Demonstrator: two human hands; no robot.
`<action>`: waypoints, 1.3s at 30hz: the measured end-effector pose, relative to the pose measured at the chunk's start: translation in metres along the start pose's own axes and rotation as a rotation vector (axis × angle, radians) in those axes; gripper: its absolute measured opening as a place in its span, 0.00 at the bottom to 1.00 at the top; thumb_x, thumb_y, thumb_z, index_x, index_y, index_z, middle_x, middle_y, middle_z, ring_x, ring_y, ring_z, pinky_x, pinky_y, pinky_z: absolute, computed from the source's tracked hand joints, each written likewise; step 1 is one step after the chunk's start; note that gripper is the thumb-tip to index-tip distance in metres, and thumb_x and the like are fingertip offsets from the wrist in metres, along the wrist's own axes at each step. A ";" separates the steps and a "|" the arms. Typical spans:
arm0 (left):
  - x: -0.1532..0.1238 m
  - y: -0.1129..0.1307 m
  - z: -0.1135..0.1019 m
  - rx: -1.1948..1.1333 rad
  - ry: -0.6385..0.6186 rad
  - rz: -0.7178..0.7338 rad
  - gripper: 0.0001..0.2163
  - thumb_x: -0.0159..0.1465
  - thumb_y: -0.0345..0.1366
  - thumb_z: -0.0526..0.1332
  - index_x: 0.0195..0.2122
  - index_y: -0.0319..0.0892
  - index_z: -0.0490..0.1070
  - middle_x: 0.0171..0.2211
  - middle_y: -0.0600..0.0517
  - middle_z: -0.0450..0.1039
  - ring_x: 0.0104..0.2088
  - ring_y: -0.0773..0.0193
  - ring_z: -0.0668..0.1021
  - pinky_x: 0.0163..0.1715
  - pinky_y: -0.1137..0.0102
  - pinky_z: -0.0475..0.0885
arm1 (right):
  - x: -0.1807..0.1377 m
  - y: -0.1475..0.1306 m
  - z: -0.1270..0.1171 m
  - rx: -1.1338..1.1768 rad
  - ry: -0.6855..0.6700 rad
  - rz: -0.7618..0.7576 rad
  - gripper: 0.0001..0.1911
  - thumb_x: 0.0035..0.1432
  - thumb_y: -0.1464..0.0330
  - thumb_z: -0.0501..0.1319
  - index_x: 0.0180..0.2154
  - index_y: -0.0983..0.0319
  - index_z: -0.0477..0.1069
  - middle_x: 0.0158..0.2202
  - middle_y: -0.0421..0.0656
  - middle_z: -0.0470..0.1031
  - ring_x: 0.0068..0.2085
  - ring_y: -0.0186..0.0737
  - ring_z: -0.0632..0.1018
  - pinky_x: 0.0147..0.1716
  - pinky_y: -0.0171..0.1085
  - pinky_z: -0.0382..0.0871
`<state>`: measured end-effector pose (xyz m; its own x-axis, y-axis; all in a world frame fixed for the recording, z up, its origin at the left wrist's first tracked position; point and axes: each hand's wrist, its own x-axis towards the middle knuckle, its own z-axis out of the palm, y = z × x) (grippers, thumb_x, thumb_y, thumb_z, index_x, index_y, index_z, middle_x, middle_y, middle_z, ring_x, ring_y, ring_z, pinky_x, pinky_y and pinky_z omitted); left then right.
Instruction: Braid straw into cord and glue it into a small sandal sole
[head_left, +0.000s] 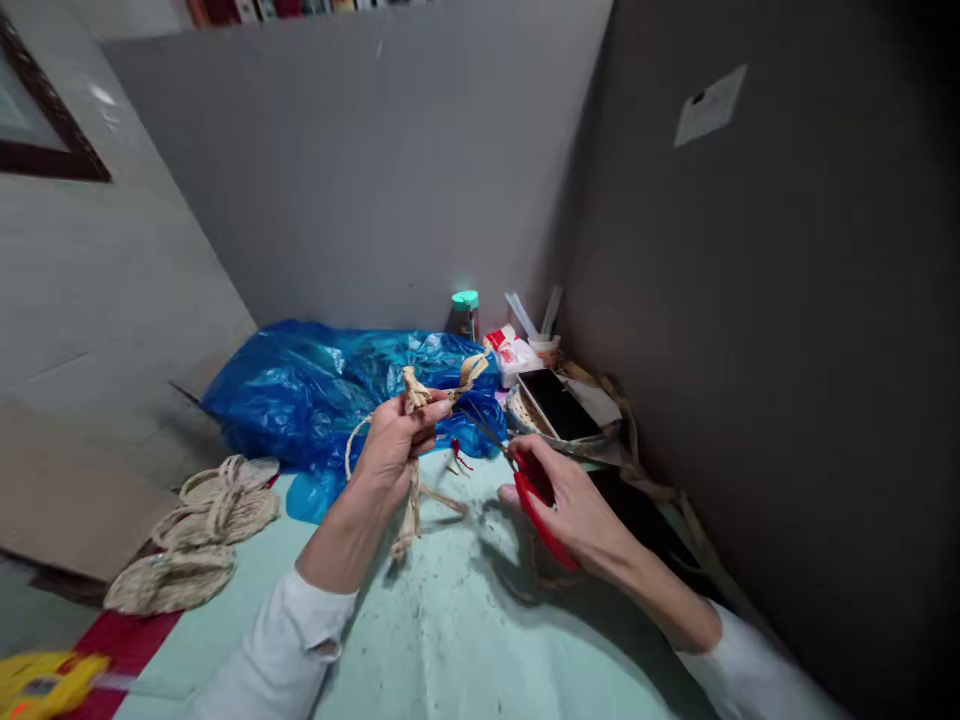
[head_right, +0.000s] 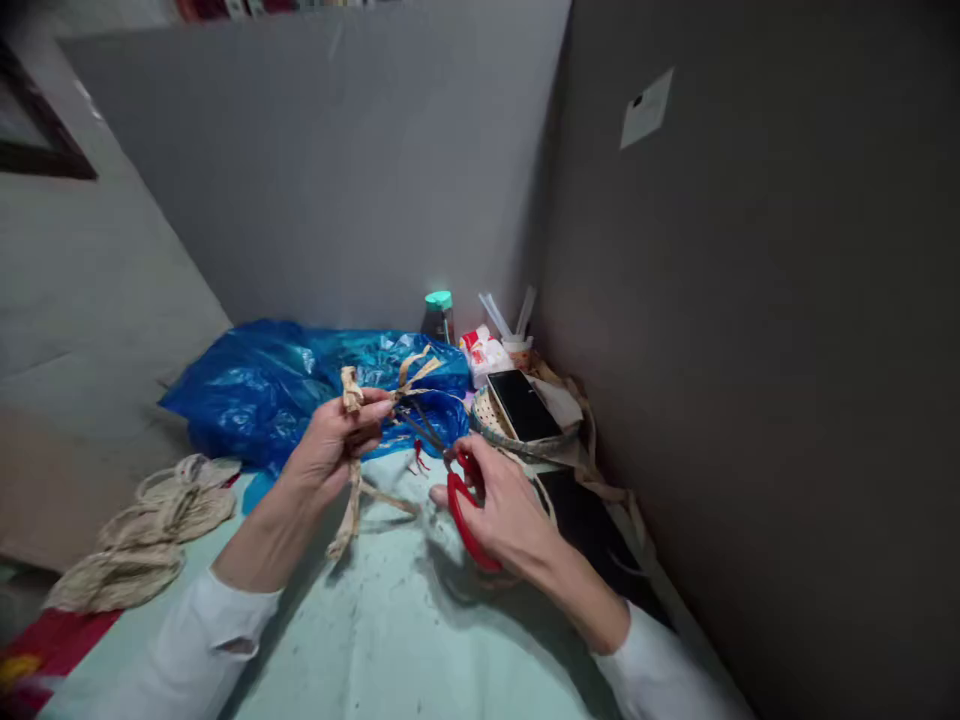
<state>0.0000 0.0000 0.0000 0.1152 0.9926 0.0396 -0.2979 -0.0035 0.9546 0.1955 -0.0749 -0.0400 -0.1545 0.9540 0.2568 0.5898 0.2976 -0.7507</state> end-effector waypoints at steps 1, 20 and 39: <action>0.000 0.000 0.001 0.001 -0.010 -0.001 0.13 0.46 0.32 0.72 0.31 0.37 0.72 0.17 0.63 0.57 0.15 0.79 0.55 0.15 0.79 0.46 | 0.001 0.000 0.000 -0.001 -0.001 0.006 0.16 0.59 0.55 0.58 0.41 0.60 0.62 0.33 0.39 0.66 0.33 0.39 0.66 0.35 0.38 0.60; -0.007 -0.013 0.017 0.123 -0.100 -0.199 0.09 0.41 0.28 0.71 0.24 0.34 0.74 0.15 0.60 0.63 0.14 0.80 0.58 0.14 0.80 0.48 | -0.004 -0.001 0.004 -0.007 -0.045 -0.007 0.03 0.61 0.69 0.55 0.34 0.59 0.67 0.22 0.33 0.63 0.24 0.32 0.61 0.28 0.31 0.55; -0.007 -0.025 0.020 0.254 -0.097 -0.323 0.06 0.56 0.18 0.64 0.26 0.34 0.71 0.15 0.60 0.64 0.14 0.80 0.60 0.12 0.82 0.51 | -0.002 0.005 0.007 -0.109 -0.083 0.069 0.10 0.62 0.63 0.57 0.29 0.59 0.61 0.20 0.33 0.60 0.24 0.32 0.59 0.27 0.31 0.53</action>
<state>0.0255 -0.0089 -0.0180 0.2568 0.9316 -0.2572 0.0096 0.2636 0.9646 0.1930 -0.0749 -0.0488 -0.1724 0.9732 0.1522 0.6835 0.2295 -0.6929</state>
